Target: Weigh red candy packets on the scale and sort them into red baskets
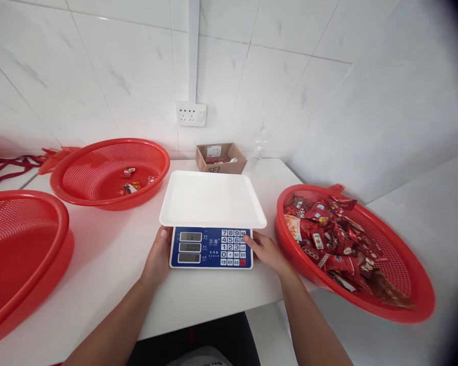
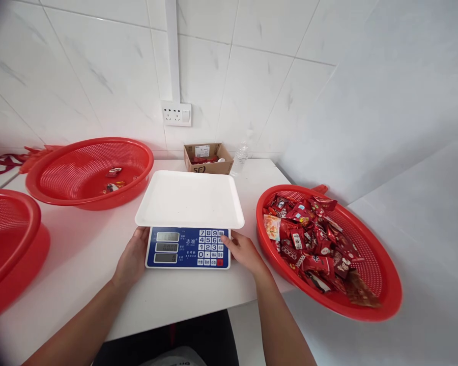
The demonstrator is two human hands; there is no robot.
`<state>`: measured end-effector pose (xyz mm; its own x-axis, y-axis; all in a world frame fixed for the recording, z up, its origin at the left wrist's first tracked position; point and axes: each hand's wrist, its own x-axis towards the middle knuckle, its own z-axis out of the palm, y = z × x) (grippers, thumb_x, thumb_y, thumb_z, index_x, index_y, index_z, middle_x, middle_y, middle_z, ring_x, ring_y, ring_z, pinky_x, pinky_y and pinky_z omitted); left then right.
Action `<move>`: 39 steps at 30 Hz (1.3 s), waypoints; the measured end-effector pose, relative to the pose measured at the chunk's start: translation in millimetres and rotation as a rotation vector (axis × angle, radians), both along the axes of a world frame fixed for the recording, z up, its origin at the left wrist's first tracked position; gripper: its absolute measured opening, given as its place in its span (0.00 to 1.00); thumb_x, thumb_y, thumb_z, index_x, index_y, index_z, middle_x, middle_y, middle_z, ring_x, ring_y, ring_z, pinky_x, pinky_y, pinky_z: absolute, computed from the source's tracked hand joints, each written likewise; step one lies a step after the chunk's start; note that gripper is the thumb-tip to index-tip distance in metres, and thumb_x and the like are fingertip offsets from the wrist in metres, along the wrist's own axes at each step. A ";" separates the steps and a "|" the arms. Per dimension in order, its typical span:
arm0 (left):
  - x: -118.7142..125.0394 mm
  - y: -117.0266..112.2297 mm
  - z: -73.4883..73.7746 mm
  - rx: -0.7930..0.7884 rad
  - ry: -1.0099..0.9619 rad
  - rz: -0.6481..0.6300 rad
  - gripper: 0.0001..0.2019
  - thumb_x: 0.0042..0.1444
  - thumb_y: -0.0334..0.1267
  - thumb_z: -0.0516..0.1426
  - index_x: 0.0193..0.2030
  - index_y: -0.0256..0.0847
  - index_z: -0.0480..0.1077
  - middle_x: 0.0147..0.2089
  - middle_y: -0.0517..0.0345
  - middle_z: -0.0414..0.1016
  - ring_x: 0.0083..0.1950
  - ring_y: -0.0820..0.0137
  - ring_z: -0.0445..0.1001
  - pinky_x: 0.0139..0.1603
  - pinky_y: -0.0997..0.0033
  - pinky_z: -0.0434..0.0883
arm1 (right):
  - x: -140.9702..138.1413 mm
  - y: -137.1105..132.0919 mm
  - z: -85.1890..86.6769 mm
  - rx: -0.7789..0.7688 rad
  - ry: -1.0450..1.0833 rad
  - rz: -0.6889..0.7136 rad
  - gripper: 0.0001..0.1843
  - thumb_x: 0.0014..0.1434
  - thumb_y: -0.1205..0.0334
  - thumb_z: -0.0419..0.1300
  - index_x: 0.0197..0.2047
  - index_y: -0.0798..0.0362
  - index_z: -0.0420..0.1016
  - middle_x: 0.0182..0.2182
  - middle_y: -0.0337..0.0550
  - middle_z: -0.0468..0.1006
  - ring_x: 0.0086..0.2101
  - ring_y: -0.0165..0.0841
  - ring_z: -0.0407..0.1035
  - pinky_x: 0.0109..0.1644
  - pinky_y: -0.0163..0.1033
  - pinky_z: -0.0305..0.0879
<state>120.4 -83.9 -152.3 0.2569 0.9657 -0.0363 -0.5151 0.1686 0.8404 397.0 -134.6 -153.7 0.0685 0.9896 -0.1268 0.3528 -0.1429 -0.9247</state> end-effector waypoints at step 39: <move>1.7 -1.3 -9.1 0.003 0.057 -0.009 0.20 0.59 0.47 0.49 0.58 0.49 0.61 0.57 0.57 0.67 0.58 0.58 0.64 0.56 0.58 0.61 | -30.7 13.1 -32.3 0.216 0.005 -0.388 0.28 0.56 0.45 0.54 0.56 0.51 0.63 0.52 0.50 0.71 0.52 0.42 0.64 0.55 0.49 0.59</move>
